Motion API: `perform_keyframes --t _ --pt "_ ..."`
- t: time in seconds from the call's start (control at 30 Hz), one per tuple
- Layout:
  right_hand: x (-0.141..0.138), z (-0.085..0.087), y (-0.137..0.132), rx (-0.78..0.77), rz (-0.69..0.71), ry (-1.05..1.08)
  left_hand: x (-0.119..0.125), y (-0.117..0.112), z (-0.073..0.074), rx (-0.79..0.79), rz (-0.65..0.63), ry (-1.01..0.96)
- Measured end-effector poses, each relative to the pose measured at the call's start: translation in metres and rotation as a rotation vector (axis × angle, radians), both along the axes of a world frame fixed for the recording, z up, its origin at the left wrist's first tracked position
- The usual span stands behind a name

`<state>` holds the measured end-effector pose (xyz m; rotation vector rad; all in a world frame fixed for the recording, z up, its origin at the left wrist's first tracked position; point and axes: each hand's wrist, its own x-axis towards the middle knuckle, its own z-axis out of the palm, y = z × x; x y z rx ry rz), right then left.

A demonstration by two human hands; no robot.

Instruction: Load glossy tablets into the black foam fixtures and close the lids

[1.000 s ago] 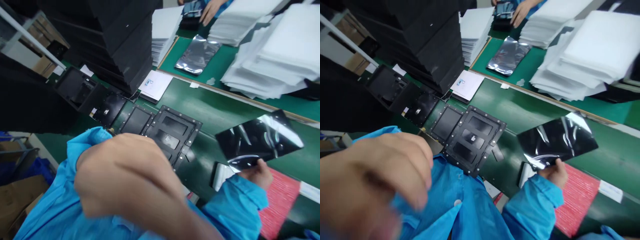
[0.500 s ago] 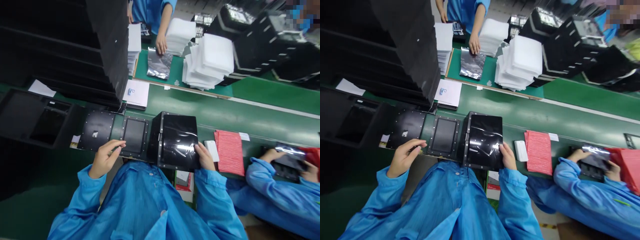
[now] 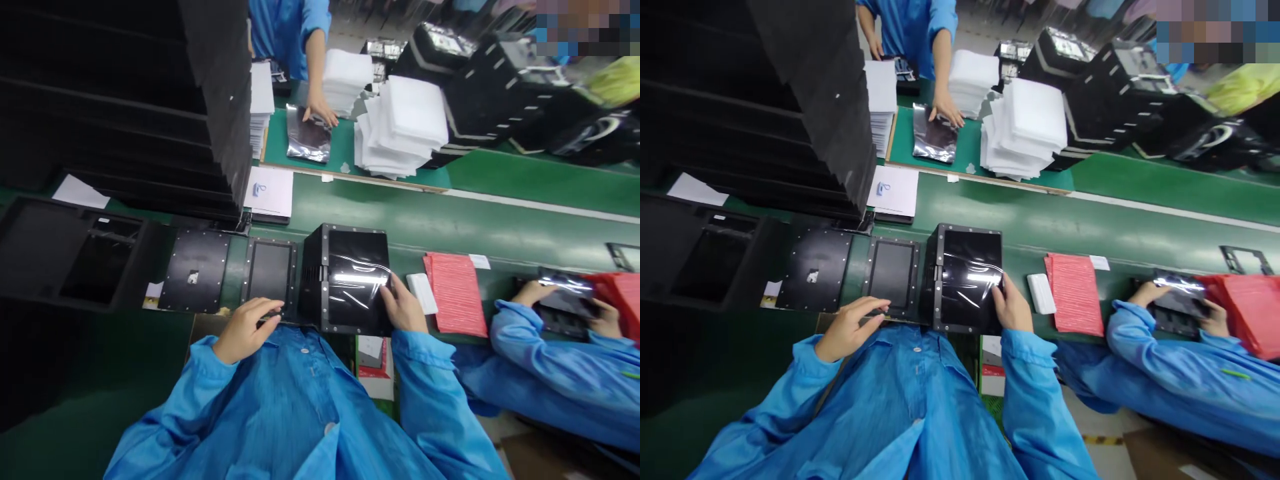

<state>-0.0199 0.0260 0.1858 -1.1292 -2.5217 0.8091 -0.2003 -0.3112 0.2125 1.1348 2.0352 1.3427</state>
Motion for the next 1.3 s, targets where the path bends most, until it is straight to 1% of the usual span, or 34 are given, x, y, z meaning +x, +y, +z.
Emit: perform_keyframes --t 0.03,0.07,0.1,0.13,0.2,0.27,0.33,0.4,0.43,0.5,0.57,0.63,0.7,0.8,0.87,0.9,0.97,1.07,1.17,1.23,1.27,1.3 --pt "0.002 -0.002 0.000 0.084 0.016 -0.049 0.004 0.012 -0.004 -0.029 -0.038 -0.017" --pt "0.006 -0.004 0.000 0.132 0.042 -0.073 0.009 0.025 -0.010 -0.060 -0.075 -0.037" --pt "0.011 -0.007 -0.001 0.143 0.075 -0.069 0.015 0.039 -0.018 -0.094 -0.109 -0.061" --pt "0.019 -0.011 -0.002 0.119 0.106 -0.040 0.022 0.053 -0.028 -0.127 -0.138 -0.090" --pt "0.037 -0.023 -0.009 -0.009 0.105 0.052 0.038 0.081 -0.049 -0.165 -0.164 -0.157" --pt "0.057 -0.038 -0.021 -0.200 0.020 0.153 0.055 0.102 -0.068 -0.158 -0.123 -0.232" --pt "0.074 -0.053 -0.036 -0.411 -0.075 0.250 0.073 0.112 -0.081 -0.138 -0.035 -0.311" --pt "0.085 -0.064 -0.048 -0.578 -0.107 0.326 0.089 0.112 -0.085 -0.140 0.055 -0.371" --pt "0.089 -0.067 -0.052 -0.625 -0.099 0.351 0.095 0.109 -0.084 -0.148 0.094 -0.383" --pt "0.089 -0.069 -0.051 -0.663 -0.052 0.375 0.101 0.107 -0.080 -0.162 0.163 -0.377" --pt "0.078 -0.069 -0.036 -0.681 0.034 0.385 0.093 0.116 -0.073 -0.163 0.214 -0.372" --pt "0.052 -0.067 -0.008 -0.709 0.129 0.401 0.069 0.140 -0.065 -0.152 0.257 -0.383" --pt "0.012 -0.063 0.028 -0.712 0.178 0.430 0.033 0.175 -0.054 -0.135 0.320 -0.390" --pt "-0.054 -0.054 0.076 -0.689 0.146 0.486 -0.019 0.226 -0.037 -0.129 0.450 -0.400" --pt "-0.084 -0.050 0.096 -0.694 0.128 0.497 -0.039 0.245 -0.031 -0.167 0.517 -0.407" --pt "-0.093 -0.049 0.101 -0.692 0.128 0.498 -0.043 0.250 -0.031 -0.188 0.533 -0.403" --pt "-0.099 -0.049 0.106 -0.661 0.139 0.504 -0.045 0.253 -0.033 -0.214 0.533 -0.364" --pt "-0.095 -0.047 0.105 -0.592 0.154 0.516 -0.043 0.253 -0.036 -0.223 0.531 -0.255" --pt "-0.093 -0.043 0.103 -0.621 0.145 0.506 -0.036 0.255 -0.030 -0.288 0.571 -0.170" --pt "-0.095 -0.040 0.101 -0.629 0.130 0.506 -0.020 0.248 -0.022 -0.362 0.547 -0.036" --pt "-0.096 -0.038 0.101 -0.611 0.124 0.508 -0.007 0.241 -0.018 -0.395 0.489 0.069" --pt "-0.096 -0.037 0.100 -0.579 0.120 0.509 0.009 0.229 -0.015 -0.414 0.391 0.189"
